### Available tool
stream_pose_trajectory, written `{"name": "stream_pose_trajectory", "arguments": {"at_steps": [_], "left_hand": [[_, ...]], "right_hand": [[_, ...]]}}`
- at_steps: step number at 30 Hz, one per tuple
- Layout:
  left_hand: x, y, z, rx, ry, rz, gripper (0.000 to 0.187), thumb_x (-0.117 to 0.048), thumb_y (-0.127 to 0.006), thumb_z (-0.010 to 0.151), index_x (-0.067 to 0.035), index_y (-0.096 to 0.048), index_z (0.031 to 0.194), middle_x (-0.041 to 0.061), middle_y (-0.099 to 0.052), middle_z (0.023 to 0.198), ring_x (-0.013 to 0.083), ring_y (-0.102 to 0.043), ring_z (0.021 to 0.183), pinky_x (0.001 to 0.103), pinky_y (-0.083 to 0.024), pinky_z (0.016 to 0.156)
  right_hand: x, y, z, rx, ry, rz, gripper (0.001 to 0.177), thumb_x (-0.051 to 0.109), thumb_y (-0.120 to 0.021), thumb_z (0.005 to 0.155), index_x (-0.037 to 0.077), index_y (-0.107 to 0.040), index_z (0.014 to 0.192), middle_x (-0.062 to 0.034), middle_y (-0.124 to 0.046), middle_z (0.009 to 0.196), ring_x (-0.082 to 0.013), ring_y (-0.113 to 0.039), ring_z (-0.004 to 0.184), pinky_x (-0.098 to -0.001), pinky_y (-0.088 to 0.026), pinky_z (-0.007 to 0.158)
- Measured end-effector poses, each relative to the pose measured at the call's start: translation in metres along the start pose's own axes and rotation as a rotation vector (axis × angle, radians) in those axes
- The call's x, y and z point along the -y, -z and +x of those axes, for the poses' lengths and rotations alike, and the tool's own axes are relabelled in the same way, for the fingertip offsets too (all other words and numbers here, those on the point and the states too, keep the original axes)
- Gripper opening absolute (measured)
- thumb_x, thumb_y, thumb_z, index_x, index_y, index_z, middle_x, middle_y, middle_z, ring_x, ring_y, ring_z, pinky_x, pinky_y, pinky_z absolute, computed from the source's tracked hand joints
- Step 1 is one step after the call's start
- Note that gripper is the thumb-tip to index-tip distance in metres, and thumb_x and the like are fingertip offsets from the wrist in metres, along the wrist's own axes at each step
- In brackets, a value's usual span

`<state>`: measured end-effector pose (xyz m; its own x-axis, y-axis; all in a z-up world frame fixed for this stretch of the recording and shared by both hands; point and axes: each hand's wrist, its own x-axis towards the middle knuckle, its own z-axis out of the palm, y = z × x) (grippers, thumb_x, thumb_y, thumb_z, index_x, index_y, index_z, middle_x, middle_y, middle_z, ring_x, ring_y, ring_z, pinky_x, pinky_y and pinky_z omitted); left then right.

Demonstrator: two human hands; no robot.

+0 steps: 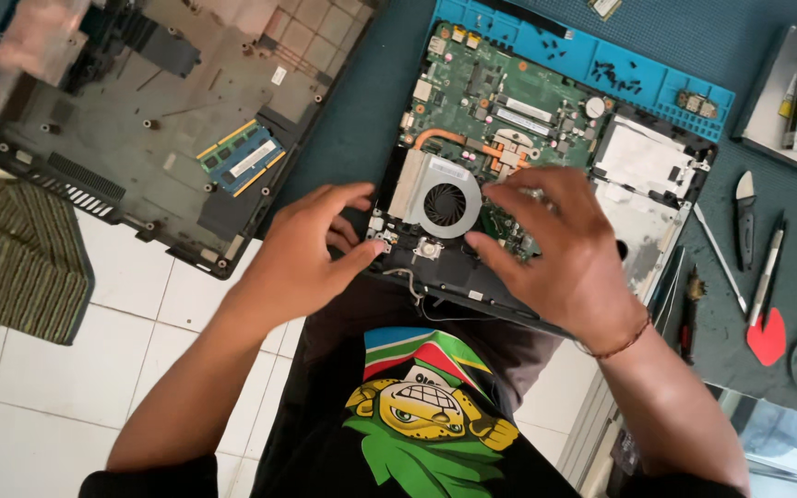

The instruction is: The person works on a disassembled laptop, manipulating internal components and cables on the motherboard. They briefly handle the laptop screen and a camera mount before returning to the internal assembly.

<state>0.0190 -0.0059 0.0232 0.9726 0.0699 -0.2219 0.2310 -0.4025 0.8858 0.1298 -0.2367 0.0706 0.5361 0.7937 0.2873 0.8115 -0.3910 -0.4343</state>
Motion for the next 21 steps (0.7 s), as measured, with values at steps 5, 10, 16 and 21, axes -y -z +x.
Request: {"name": "stream_pose_trajectory", "arguments": {"at_steps": [5,10,16,21], "left_hand": [[0.0,0.004,0.015,0.115,0.059,0.097,0.058,-0.016,-0.07,0.078,-0.003,-0.05,0.131,0.006,-0.059,0.106,0.0136,-0.065,0.065,0.028,-0.054,0.065],[-0.007,0.007,0.029,0.173,0.068,0.205,0.055,-0.015,-0.069,0.077,-0.002,-0.052,0.127,0.009,-0.062,0.1,0.0176,-0.066,0.059,0.034,-0.049,0.068],[-0.023,0.014,0.04,0.323,0.228,0.265,0.064,-0.016,-0.067,0.078,-0.008,-0.04,0.135,0.008,-0.06,0.099,0.0201,-0.068,0.066,0.036,-0.049,0.071],[-0.033,0.023,0.048,0.436,0.309,0.386,0.068,-0.024,-0.068,0.076,-0.016,-0.037,0.136,0.002,-0.062,0.106,0.0236,-0.061,0.074,0.038,-0.045,0.068]], "right_hand": [[-0.002,-0.009,0.0,0.058,-0.03,0.012,0.046,0.022,-0.082,0.079,-0.002,-0.062,0.113,-0.0181,-0.052,0.115,-0.0371,-0.052,0.11,-0.0521,-0.048,0.096],[-0.004,-0.025,-0.001,0.115,-0.065,-0.087,0.074,0.032,-0.087,0.073,-0.002,-0.051,0.128,-0.0216,-0.04,0.131,-0.0438,-0.041,0.127,-0.0613,-0.041,0.105],[0.002,-0.037,-0.003,0.157,-0.152,-0.099,0.085,0.037,-0.086,0.073,0.0,-0.043,0.136,-0.0236,-0.033,0.14,-0.0482,-0.029,0.136,-0.0607,-0.033,0.109],[0.004,-0.039,-0.003,0.164,-0.182,-0.141,0.085,0.036,-0.086,0.073,0.001,-0.041,0.137,-0.025,-0.031,0.141,-0.048,-0.026,0.136,-0.0634,-0.032,0.107]]}}
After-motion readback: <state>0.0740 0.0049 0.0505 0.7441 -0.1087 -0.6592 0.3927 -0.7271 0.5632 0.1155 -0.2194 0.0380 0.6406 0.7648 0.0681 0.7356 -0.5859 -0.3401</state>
